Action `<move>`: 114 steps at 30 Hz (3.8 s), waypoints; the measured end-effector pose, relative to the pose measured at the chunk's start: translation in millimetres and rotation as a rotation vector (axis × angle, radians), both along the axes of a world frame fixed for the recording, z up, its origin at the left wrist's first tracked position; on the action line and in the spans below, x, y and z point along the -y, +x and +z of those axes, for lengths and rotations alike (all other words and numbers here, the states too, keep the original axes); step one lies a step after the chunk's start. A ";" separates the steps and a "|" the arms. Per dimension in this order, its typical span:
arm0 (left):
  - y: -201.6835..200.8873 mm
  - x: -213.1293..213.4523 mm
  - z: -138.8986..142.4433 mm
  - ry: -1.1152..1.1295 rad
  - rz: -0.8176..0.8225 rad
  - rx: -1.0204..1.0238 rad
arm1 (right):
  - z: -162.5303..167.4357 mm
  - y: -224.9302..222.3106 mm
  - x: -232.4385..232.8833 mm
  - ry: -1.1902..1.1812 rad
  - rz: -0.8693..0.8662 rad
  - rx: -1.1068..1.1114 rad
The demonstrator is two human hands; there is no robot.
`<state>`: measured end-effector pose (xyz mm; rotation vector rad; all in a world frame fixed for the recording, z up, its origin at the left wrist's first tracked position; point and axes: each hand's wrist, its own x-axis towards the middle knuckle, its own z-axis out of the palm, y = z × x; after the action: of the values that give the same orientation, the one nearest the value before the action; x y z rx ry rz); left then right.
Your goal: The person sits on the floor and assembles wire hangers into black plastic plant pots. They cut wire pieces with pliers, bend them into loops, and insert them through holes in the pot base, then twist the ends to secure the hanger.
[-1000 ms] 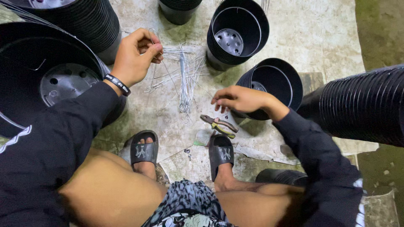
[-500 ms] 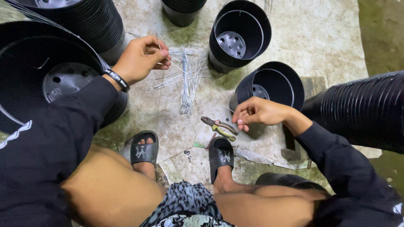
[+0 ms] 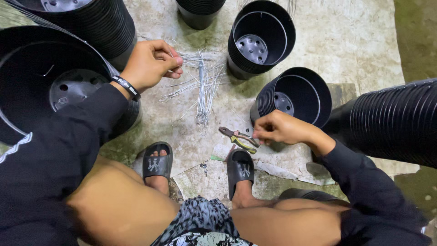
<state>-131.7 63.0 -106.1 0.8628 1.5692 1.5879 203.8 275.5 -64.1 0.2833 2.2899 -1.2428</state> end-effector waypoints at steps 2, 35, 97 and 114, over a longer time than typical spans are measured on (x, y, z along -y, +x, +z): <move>-0.7 -0.7 -1.3 -0.016 0.033 -0.031 | 2.1 1.1 3.2 0.344 0.102 -0.084; 95.0 -24.3 29.4 0.226 -0.152 -0.601 | 5.1 -71.5 17.6 -0.240 -0.350 -0.669; 43.3 12.0 23.6 0.095 -0.092 -0.396 | 14.5 16.7 -63.1 -0.098 -0.309 -0.310; 56.3 -100.8 -12.3 0.301 -0.093 -0.076 | 45.0 74.6 -91.0 0.090 -0.609 -0.480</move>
<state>-75.3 163.8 -118.4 1.1519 1.3379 1.7685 278.4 366.5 -19.1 0.8435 2.7883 -1.6381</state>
